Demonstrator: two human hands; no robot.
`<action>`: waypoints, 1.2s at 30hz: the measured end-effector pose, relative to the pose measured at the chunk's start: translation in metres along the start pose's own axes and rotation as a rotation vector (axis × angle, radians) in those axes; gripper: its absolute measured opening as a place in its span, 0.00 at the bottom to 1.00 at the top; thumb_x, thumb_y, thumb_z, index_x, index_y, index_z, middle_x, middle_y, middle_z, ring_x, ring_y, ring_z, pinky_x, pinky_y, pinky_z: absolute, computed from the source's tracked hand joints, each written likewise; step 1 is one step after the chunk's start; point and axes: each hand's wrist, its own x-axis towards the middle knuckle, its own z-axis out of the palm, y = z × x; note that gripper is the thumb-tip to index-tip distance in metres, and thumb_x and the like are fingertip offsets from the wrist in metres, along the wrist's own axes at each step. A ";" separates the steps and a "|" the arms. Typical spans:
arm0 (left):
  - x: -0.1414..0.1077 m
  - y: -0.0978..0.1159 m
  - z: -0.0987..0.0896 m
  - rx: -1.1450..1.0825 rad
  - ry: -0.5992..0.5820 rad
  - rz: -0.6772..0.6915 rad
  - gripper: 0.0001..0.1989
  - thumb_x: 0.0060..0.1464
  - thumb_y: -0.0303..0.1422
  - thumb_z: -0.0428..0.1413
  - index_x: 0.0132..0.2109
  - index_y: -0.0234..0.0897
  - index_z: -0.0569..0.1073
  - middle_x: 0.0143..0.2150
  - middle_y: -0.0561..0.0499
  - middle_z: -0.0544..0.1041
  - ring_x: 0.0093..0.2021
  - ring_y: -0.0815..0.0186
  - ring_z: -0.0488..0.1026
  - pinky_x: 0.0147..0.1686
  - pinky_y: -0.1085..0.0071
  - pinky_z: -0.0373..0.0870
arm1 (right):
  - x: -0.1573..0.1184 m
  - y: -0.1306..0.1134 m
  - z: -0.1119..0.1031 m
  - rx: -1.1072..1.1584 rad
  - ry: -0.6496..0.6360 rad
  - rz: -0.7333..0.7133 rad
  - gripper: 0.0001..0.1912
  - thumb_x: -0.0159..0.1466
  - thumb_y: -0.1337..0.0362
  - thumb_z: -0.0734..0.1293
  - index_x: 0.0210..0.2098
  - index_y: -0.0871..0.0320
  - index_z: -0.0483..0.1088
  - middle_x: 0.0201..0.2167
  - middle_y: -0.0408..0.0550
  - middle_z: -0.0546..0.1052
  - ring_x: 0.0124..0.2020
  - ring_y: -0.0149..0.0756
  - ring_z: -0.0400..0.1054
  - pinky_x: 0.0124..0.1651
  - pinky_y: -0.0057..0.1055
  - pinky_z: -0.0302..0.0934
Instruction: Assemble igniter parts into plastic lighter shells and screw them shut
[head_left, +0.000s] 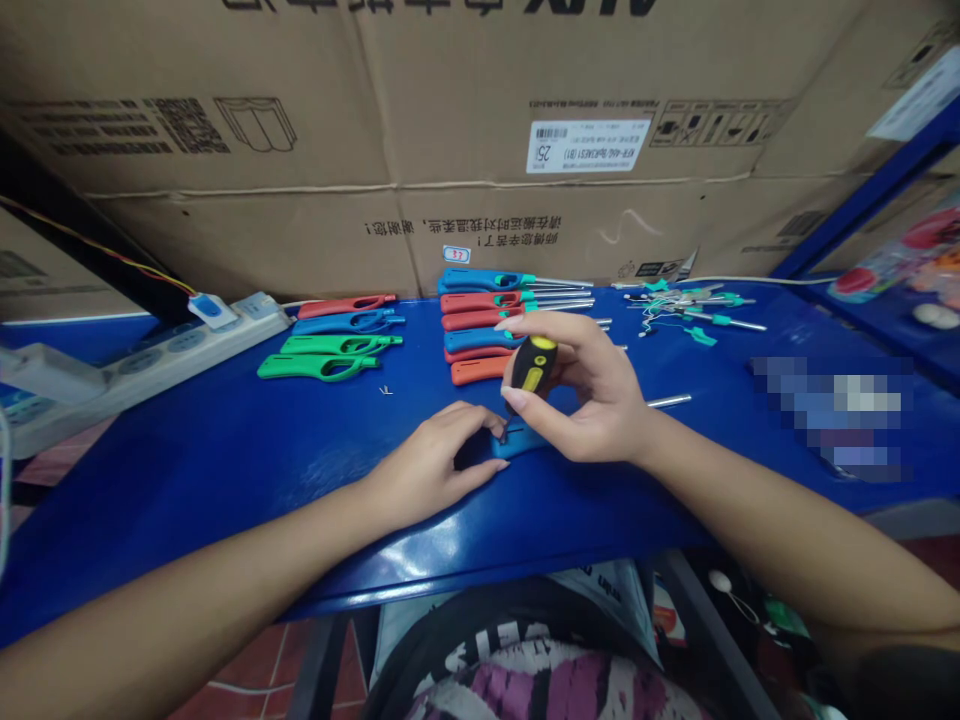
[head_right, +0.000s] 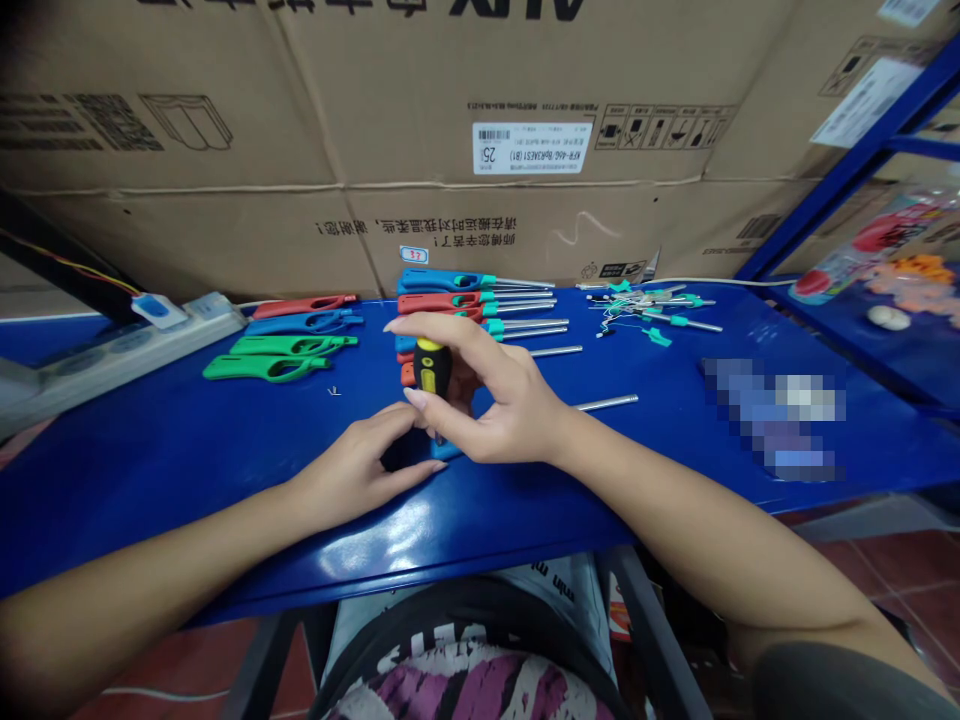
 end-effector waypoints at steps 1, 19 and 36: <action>0.000 0.000 0.000 0.001 0.001 0.001 0.09 0.61 0.32 0.60 0.48 0.39 0.70 0.45 0.50 0.78 0.47 0.61 0.76 0.49 0.63 0.72 | 0.000 0.000 0.000 -0.003 -0.003 -0.009 0.27 0.65 0.68 0.69 0.62 0.51 0.62 0.54 0.49 0.73 0.36 0.32 0.76 0.33 0.29 0.75; 0.000 -0.003 0.002 0.041 0.002 0.010 0.10 0.61 0.32 0.60 0.49 0.40 0.70 0.48 0.49 0.78 0.51 0.58 0.76 0.52 0.61 0.72 | 0.009 0.003 -0.018 -0.338 -0.192 -0.087 0.28 0.67 0.60 0.69 0.64 0.52 0.58 0.56 0.53 0.73 0.41 0.37 0.76 0.41 0.33 0.74; 0.001 -0.004 0.004 0.033 -0.015 0.010 0.10 0.63 0.34 0.59 0.50 0.39 0.71 0.49 0.48 0.78 0.51 0.58 0.75 0.53 0.60 0.72 | 0.014 -0.008 -0.020 -0.381 -0.138 -0.071 0.23 0.75 0.57 0.55 0.66 0.54 0.61 0.55 0.49 0.78 0.45 0.34 0.77 0.49 0.33 0.72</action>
